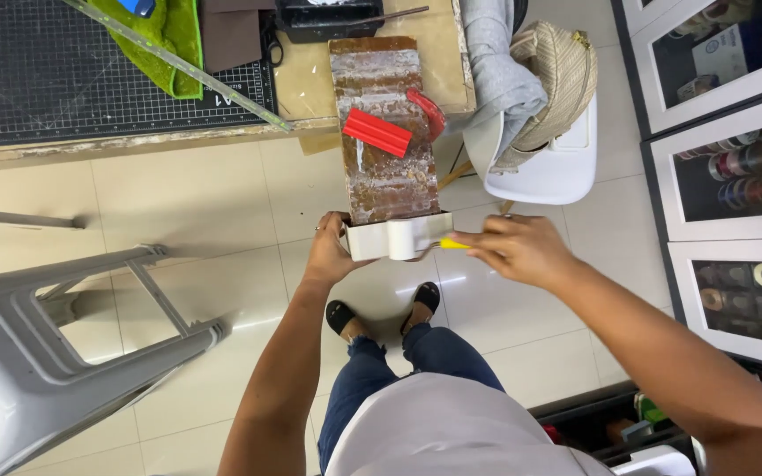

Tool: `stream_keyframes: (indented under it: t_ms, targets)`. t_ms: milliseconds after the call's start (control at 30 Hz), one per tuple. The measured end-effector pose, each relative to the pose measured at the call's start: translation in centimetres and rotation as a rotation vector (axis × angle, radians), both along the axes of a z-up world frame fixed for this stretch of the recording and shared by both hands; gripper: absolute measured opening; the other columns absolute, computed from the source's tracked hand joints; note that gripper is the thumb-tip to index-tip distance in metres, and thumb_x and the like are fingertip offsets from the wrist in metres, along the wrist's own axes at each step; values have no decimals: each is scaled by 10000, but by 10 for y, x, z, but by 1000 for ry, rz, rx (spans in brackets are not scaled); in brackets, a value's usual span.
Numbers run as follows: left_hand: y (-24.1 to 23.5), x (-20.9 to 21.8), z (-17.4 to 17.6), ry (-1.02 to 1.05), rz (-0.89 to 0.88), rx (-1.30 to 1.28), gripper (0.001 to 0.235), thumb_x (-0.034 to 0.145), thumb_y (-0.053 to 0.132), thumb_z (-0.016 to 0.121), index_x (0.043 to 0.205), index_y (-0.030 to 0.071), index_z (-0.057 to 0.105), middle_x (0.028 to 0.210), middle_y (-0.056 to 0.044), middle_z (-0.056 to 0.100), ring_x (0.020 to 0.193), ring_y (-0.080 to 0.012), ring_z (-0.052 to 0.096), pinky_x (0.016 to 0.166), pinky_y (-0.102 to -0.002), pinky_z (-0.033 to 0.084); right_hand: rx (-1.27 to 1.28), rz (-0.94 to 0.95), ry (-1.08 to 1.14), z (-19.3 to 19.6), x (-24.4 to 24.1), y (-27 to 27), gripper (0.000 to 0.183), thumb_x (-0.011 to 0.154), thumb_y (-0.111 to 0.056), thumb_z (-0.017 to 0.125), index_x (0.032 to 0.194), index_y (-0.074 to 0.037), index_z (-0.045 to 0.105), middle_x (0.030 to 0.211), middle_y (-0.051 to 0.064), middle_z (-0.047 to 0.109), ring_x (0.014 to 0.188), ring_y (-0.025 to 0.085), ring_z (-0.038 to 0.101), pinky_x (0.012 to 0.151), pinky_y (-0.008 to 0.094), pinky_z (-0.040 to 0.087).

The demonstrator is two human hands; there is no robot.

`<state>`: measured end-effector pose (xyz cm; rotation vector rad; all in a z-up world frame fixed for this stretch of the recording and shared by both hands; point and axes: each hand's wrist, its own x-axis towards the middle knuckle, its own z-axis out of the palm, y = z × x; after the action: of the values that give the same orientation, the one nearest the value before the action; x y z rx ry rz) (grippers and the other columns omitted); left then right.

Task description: Applying glue to a surface using a roller and then smoothing a piece of paper over it with a scraper

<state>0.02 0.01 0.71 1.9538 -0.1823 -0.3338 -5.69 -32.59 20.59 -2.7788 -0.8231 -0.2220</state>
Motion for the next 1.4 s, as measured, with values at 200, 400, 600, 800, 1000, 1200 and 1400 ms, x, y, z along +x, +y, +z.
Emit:
stream_keyframes:
  t_ms: [200,400,600,800,1000,1200,1400]
  targets:
    - [0,0,13,-25,-7,38,850,472,257,1028,1151,94,543,1180,-119,570,1247,-361,585,1091,-432,557,24,12,24,-7,6,42,277,965,-431,636,1213,-504,734,731,-77,635,557,195,655,552,305,541]
    - [1,1,2,-31,-13,30,824,493,227,1003,1157,91,534,1186,-130,565,1245,-376,578,1091,-426,556,-22,1,40,3,6,12,296,957,-436,636,1228,-514,727,741,-54,646,558,232,664,555,336,551]
    - [-2,0,18,-64,14,59,828,495,243,1016,1166,105,551,1177,-109,566,1226,-344,590,1102,-406,552,40,17,85,0,10,52,276,968,-421,649,1216,-504,739,734,-71,661,563,192,663,557,292,537]
    - [0,0,-13,-86,30,11,820,499,259,1005,1163,107,549,1187,-122,570,1221,-370,589,1083,-424,559,-53,-29,39,10,2,2,246,946,-440,652,1163,-496,753,747,-54,648,590,245,673,572,345,549]
    - [-3,1,-2,-128,42,9,793,507,184,994,1162,113,552,1202,-110,565,1224,-352,597,1093,-404,549,37,3,41,7,6,38,247,965,-443,651,1182,-500,754,726,-64,647,558,207,655,547,313,538]
    - [0,1,-9,-145,46,-13,789,509,161,990,1168,100,558,1206,-116,568,1236,-361,581,1085,-407,549,-37,-95,73,17,-8,-46,255,926,-416,699,1162,-475,776,735,-44,662,603,253,676,587,347,552]
    - [-2,1,-4,-208,39,13,784,499,177,1000,1146,91,566,1173,-98,579,1221,-336,578,1057,-411,570,10,-92,48,10,-9,-17,271,940,-422,688,1188,-506,756,738,-70,653,583,215,661,589,312,547]
